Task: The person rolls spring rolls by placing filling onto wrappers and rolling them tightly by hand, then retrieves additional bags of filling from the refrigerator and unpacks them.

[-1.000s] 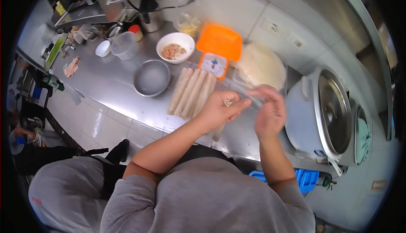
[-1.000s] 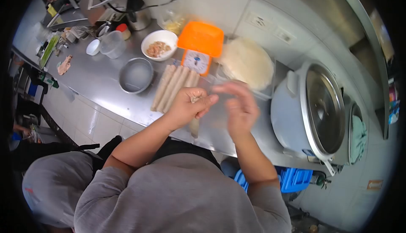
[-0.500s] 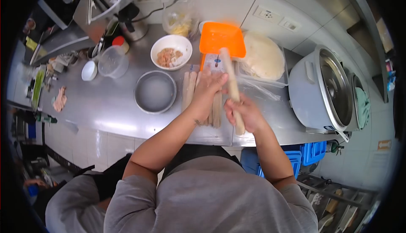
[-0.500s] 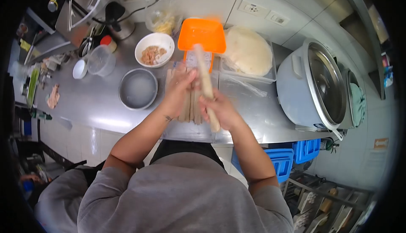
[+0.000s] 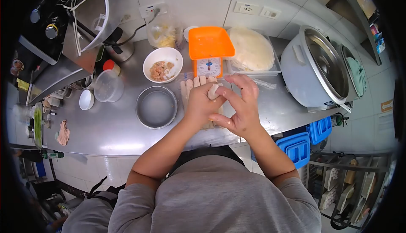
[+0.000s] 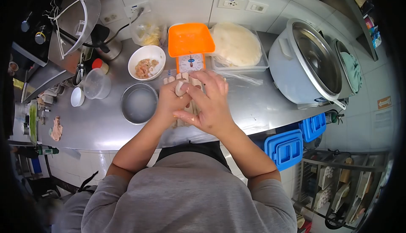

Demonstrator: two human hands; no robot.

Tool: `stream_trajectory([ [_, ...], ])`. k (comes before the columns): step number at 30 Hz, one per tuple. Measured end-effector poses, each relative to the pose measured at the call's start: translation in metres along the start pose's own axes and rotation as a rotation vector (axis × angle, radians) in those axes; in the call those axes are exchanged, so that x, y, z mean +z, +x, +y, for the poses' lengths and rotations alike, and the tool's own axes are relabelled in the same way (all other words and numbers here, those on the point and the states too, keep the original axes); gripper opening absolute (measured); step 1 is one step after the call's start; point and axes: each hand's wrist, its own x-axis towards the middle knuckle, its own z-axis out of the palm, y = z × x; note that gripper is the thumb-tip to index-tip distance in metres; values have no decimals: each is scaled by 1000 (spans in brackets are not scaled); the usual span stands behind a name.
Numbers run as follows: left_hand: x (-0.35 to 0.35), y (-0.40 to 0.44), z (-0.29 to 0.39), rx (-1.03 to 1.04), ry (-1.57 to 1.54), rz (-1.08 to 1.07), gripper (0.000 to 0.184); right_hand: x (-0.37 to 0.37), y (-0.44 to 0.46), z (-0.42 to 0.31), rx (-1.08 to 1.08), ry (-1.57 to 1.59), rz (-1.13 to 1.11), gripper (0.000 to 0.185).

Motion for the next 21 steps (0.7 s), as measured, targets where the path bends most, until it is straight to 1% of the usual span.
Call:
stream_trajectory([
  [1, 0, -1, -4, 31, 19, 4, 14, 0, 2, 0, -17, -2, -7, 57],
  [2, -2, -3, -6, 60, 37, 6, 14, 2, 4, 1, -25, 33, -70, 58],
  [4, -9, -6, 1, -27, -46, -69, 14, 6, 7, 8, -38, 100, -197, 61],
  [5, -13, -8, 5, -71, -87, -108, 15, 7, 8, 10, 49, 331, -130, 58],
  [7, -21, -9, 14, -137, -15, -169, 18, 9, 13, 17, 208, 785, 11, 54],
  [8, -23, -10, 16, -172, 19, -197, 20, 12, 14, 19, 230, 865, -43, 59],
  [10, -22, -12, 13, -173, -48, -231, 22, 20, 13, 20, 279, 1026, -154, 73],
  [13, -22, -14, 16, -197, -107, -259, 21, 26, 9, 19, 255, 1071, -155, 69],
  [14, -22, -15, 18, -210, -122, -263, 20, 25, 10, 20, 168, 966, -170, 69],
  [17, -26, -15, 11, -338, -389, -356, 16, 21, 17, 27, -61, 665, -200, 66],
  [19, -22, -18, 15, -379, -449, -329, 15, 19, 19, 24, -180, 487, -201, 65],
  [21, -21, -21, 16, -394, -488, -314, 15, 22, 12, 18, 18, 598, -104, 66],
])
